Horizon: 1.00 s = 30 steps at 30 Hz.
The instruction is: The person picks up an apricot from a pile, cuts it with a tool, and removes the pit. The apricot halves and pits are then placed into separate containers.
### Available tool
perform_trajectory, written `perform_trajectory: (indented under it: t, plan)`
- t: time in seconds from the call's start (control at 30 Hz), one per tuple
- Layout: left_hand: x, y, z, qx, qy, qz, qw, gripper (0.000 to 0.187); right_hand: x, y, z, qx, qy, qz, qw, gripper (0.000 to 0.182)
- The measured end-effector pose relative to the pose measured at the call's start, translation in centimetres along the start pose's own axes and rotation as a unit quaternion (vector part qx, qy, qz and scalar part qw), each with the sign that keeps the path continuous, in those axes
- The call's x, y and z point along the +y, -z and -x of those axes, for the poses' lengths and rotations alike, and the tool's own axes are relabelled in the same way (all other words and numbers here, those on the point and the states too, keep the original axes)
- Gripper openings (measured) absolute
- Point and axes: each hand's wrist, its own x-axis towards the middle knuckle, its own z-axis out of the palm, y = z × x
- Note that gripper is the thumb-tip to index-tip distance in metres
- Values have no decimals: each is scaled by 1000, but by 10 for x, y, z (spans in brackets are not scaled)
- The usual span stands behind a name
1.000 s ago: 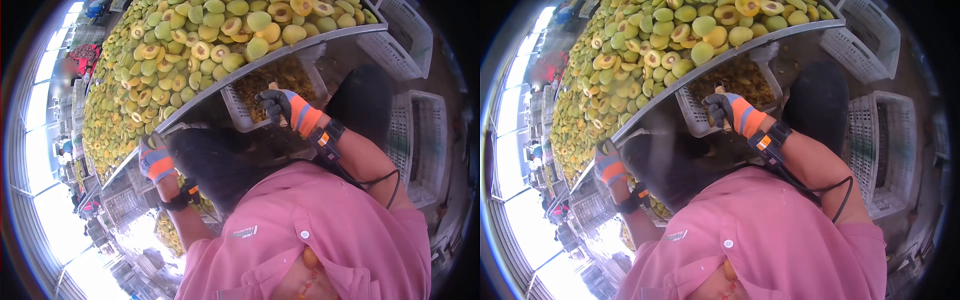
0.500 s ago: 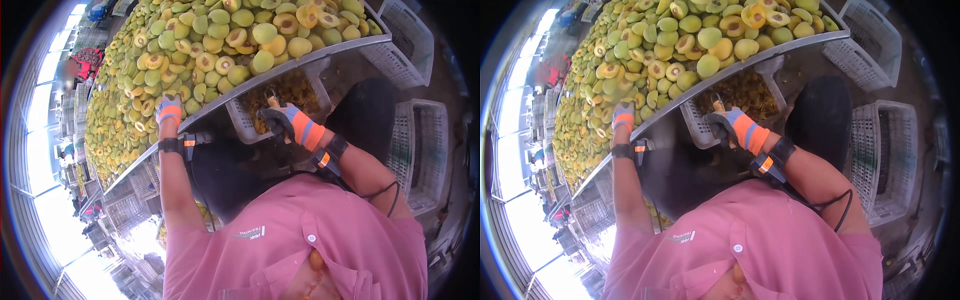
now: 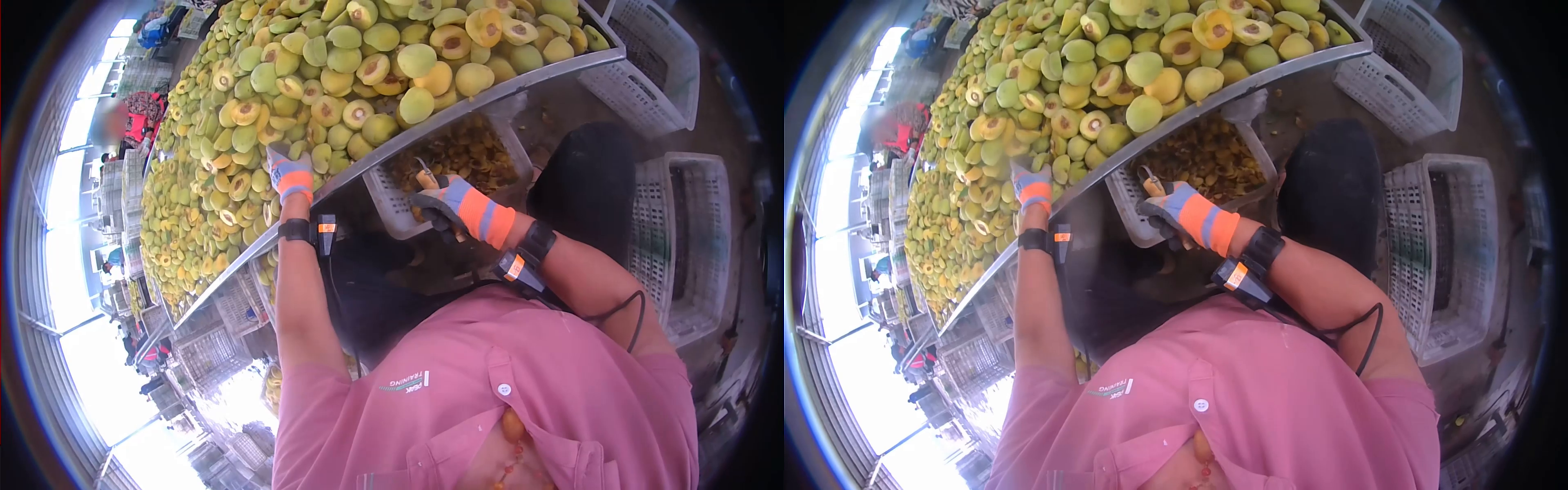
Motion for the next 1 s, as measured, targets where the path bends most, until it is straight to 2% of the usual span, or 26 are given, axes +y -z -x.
perform_trajectory:
  t: [0.07,0.13,0.17,0.27,0.3,0.33,0.4,0.47,0.5,0.6,0.67,0.7,0.77,0.9,1.0]
  plan:
    - [5,3,7,20,-5,135,991,67,6,4,-11,8,3,68,998,20]
    - [19,20,14,23,-2,300,954,60,10,-3,-5,32,143,65,987,21]
    - [27,31,20,27,25,401,915,44,13,-7,-2,41,209,64,975,22]
    - [23,47,39,-89,95,609,782,32,22,-11,-16,45,372,138,917,25]
    - [37,53,55,-124,39,561,817,27,21,-14,-17,40,423,165,890,31]
    - [51,60,72,-151,-21,512,845,24,21,-13,-22,59,408,235,880,32]
    - [84,69,96,-248,95,669,695,25,22,-11,-27,91,382,334,857,33]
    - [109,59,122,-124,-81,516,844,25,11,-10,-12,104,383,363,843,29]
    - [117,55,131,-56,-169,422,889,25,3,-9,-1,106,392,361,840,27]
    - [125,46,140,-67,-180,390,901,25,-7,-5,11,139,346,448,812,31]
    - [121,36,139,-91,-158,405,896,28,-10,-2,16,130,354,436,817,32]
    - [118,38,133,-174,-42,498,849,39,-11,-1,17,124,359,430,819,32]
    - [116,38,132,-233,56,570,786,53,-11,0,17,123,361,430,818,30]
    - [136,38,142,-176,-63,493,850,48,-8,2,8,106,341,438,825,28]
    - [137,36,147,-136,-116,425,887,39,-8,2,12,110,327,444,827,27]
